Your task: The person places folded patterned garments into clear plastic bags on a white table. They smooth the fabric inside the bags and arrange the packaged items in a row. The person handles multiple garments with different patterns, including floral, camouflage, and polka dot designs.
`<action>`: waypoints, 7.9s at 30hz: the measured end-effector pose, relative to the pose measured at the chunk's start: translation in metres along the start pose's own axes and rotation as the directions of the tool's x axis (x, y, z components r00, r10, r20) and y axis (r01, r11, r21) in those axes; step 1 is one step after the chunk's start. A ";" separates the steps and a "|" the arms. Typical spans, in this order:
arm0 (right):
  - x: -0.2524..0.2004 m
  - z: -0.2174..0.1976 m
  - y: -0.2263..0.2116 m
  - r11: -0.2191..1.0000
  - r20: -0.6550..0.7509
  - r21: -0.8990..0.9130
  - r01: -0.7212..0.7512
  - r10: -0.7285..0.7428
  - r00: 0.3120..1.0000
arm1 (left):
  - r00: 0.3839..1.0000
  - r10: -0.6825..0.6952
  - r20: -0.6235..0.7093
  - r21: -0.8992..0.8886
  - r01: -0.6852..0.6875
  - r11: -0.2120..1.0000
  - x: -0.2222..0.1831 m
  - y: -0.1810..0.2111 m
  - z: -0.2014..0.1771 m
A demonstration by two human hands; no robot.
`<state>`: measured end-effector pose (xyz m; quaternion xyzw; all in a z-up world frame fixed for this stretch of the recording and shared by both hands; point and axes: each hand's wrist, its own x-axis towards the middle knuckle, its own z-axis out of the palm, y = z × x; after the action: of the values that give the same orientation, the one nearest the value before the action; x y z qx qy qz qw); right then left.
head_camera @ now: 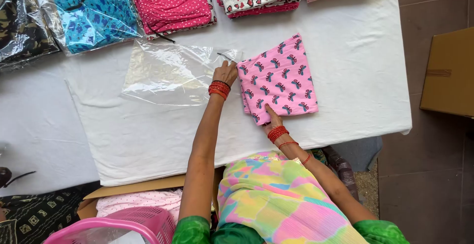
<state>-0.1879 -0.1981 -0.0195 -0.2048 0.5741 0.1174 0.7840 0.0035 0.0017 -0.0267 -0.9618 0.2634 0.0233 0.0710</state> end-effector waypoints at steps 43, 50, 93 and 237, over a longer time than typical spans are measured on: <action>-0.034 -0.056 -0.040 0.946 0.288 -0.215 -0.244 0.300 0.909 | 0.694 -0.226 0.684 -0.727 0.624 -0.286 -0.074 0.067 0.005; -0.040 -0.065 -0.041 0.943 0.331 -0.317 -0.104 0.213 0.919 | 0.725 -0.186 0.663 -0.729 0.570 -0.379 -0.076 0.063 0.021; -0.071 -0.007 -0.093 -0.707 0.838 -0.521 0.479 -0.317 0.444 | 0.787 -0.443 0.429 -0.045 0.509 0.860 -0.058 0.039 -0.042; -0.077 0.071 -0.098 -0.774 0.943 0.334 0.537 0.276 -0.187 | 1.000 0.010 -0.016 -0.347 -0.015 0.938 -0.108 0.225 -0.175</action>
<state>-0.1100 -0.2490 0.0902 -0.8774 -0.4165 -0.1096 0.2114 -0.2029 -0.1614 0.1272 -0.9577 0.2617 0.0632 -0.1014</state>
